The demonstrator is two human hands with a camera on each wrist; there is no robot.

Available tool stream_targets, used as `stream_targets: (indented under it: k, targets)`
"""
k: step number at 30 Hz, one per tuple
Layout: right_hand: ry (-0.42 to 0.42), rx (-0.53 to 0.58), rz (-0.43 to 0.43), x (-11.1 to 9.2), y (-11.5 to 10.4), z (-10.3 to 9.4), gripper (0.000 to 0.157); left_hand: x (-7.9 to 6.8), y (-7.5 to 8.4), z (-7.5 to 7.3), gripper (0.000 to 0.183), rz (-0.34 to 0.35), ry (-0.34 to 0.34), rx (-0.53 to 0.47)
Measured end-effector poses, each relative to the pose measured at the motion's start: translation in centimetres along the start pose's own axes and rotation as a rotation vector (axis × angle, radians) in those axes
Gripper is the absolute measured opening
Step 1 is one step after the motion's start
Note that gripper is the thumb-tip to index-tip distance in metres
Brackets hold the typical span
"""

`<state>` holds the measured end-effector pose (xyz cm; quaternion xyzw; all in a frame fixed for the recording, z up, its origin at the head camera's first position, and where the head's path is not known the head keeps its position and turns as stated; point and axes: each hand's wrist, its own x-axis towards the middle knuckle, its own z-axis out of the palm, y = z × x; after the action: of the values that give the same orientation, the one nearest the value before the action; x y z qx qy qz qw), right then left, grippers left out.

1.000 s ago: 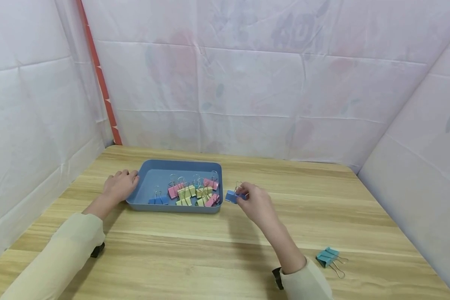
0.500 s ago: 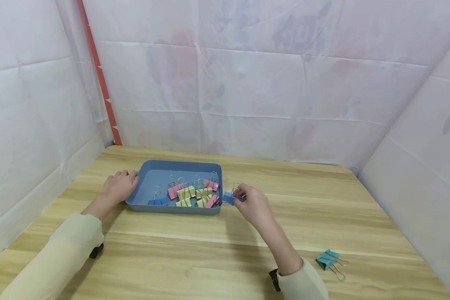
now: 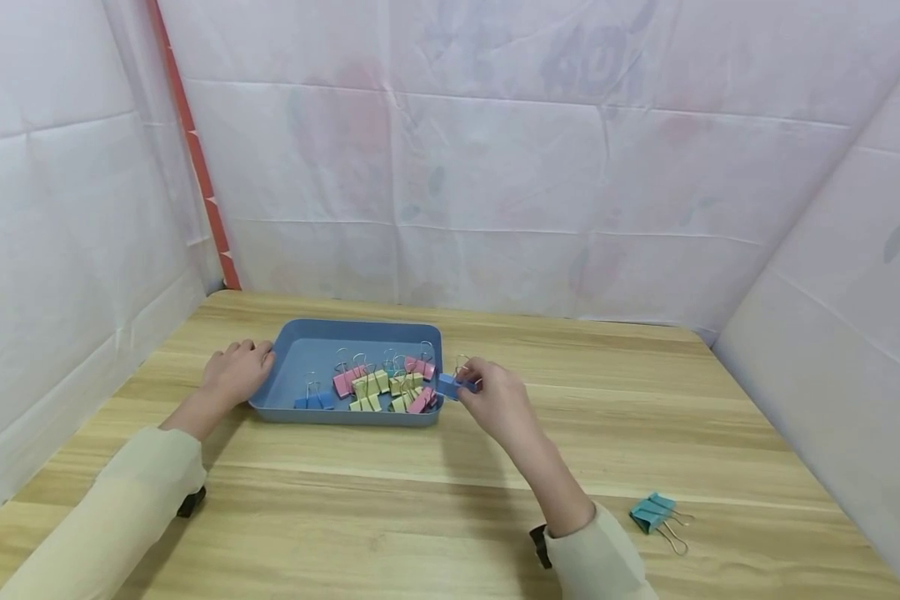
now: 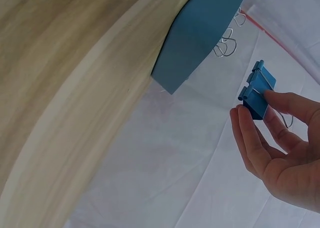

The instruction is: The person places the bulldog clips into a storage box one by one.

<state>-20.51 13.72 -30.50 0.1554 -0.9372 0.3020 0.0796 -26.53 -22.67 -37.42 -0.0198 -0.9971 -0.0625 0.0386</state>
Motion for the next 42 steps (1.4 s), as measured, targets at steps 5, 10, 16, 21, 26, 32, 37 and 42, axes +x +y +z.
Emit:
stream_targets:
  k: [5, 10, 16, 21, 26, 32, 37, 42]
  targets:
    - [-0.006, 0.022, 0.004, 0.4, -0.4, 0.2, 0.009, -0.1, 0.1, -0.1, 0.043, 0.002, 0.006, 0.001]
    - [-0.011, 0.039, -0.002, 0.6, -0.7, 0.5, 0.009, -0.1, 0.0, 0.0, 0.043, 0.002, 0.003, 0.001]
    - [0.001, 0.035, -0.023, 1.1, -1.2, 0.7, 0.007, 0.0, 0.0, -0.1, 0.043, 0.007, 0.004, 0.004]
    - [0.0, 0.025, -0.02, 1.5, -1.7, 1.0, 0.006, 0.0, 0.0, -0.1, 0.043, 0.004, 0.0, 0.006]
    - [-0.002, 0.01, -0.031, 1.8, -2.2, 1.2, 0.006, 0.0, 0.0, -0.1, 0.043, 0.011, 0.007, 0.006]
    - [-0.008, 0.002, -0.048, 2.2, -2.6, 1.6, 0.006, -0.1, 0.0, -0.1, 0.043, 0.012, 0.01, 0.007]
    - [-0.024, -0.003, -0.034, 2.5, -2.9, 1.8, 0.006, -0.1, 0.1, -0.1, 0.043, 0.007, 0.009, 0.013]
    - [-0.03, -0.021, -0.049, 2.6, -3.3, 2.1, 0.007, -0.1, 0.0, -0.1, 0.043, 0.009, 0.011, 0.017]
